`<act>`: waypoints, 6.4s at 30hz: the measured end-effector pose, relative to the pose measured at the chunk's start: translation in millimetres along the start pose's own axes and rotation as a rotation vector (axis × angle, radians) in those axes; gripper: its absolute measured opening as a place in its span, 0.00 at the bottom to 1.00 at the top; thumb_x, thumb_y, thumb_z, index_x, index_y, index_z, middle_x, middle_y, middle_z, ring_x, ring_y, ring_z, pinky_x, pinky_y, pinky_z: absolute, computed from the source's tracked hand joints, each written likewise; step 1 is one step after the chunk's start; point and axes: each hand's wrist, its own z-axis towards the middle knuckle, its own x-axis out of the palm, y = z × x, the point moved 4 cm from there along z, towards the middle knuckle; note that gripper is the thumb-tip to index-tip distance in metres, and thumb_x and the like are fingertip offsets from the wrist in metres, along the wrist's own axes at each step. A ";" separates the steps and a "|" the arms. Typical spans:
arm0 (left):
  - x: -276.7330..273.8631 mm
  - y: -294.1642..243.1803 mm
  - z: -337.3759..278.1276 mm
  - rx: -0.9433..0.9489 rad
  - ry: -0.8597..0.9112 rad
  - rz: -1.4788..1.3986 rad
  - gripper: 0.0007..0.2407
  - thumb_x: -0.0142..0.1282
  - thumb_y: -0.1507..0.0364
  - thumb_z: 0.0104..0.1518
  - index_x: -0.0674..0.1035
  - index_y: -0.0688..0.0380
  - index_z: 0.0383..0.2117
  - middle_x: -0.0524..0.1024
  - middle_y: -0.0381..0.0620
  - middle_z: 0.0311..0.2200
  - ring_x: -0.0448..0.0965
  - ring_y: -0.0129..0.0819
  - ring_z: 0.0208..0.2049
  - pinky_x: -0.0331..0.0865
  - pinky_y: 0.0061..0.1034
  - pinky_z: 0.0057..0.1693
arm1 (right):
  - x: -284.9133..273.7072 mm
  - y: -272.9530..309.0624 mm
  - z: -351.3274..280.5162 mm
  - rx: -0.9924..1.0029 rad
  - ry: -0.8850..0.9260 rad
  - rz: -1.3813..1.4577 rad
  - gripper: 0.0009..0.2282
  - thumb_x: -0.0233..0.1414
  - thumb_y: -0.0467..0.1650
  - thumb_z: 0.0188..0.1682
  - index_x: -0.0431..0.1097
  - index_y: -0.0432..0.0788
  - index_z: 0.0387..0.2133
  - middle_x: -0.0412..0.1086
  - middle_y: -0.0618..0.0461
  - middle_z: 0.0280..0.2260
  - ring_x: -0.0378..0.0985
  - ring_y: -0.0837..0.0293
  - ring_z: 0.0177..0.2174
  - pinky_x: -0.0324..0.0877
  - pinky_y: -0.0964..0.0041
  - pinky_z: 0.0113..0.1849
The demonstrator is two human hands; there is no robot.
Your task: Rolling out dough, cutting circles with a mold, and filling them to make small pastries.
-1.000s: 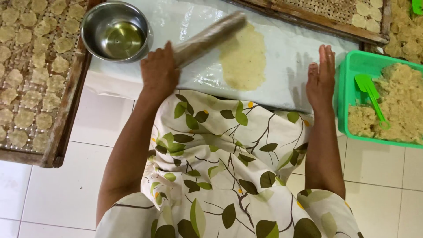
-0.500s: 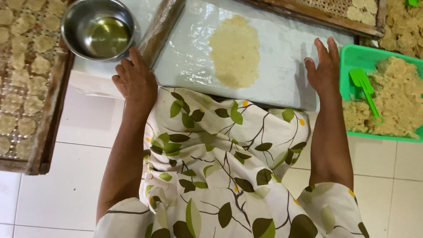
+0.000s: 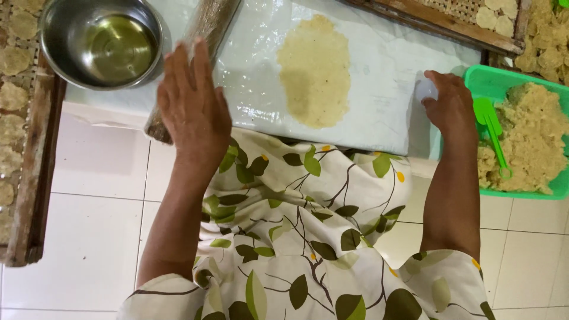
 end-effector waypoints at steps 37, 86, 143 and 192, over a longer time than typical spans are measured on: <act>37.9 -30.8 95.2 -0.012 -0.178 -2.175 0.23 0.55 0.78 0.70 0.65 0.49 0.71 0.67 0.53 0.71 0.63 0.49 0.75 0.56 0.47 0.76 | 11.0 262.0 97.3 -0.320 0.091 0.025 0.25 0.56 0.23 0.51 0.65 0.53 0.62 0.62 0.41 0.63 0.81 0.46 0.39 0.75 0.51 0.37; 34.1 -35.8 94.3 -0.061 -0.039 -2.206 0.26 0.52 0.80 0.66 0.63 0.50 0.72 0.64 0.54 0.73 0.59 0.51 0.76 0.58 0.43 0.72 | -34.9 211.2 91.1 -0.338 -0.055 0.261 0.24 0.56 0.18 0.50 0.64 0.43 0.59 0.67 0.42 0.57 0.72 0.43 0.47 0.69 0.52 0.44; 51.3 -52.1 89.5 -0.098 -0.002 -2.245 0.23 0.53 0.80 0.69 0.66 0.52 0.70 0.69 0.55 0.69 0.65 0.45 0.72 0.59 0.41 0.70 | -5.5 226.1 78.1 -0.330 -0.022 0.188 0.24 0.62 0.20 0.45 0.72 0.40 0.57 0.73 0.35 0.53 0.80 0.43 0.41 0.72 0.53 0.40; 37.1 -45.6 88.7 -0.044 -0.038 -2.329 0.20 0.54 0.82 0.72 0.70 0.55 0.69 0.76 0.49 0.63 0.71 0.37 0.63 0.59 0.43 0.70 | -20.3 276.1 58.6 -0.454 0.116 0.221 0.23 0.58 0.23 0.51 0.64 0.48 0.60 0.61 0.41 0.63 0.79 0.46 0.38 0.74 0.51 0.37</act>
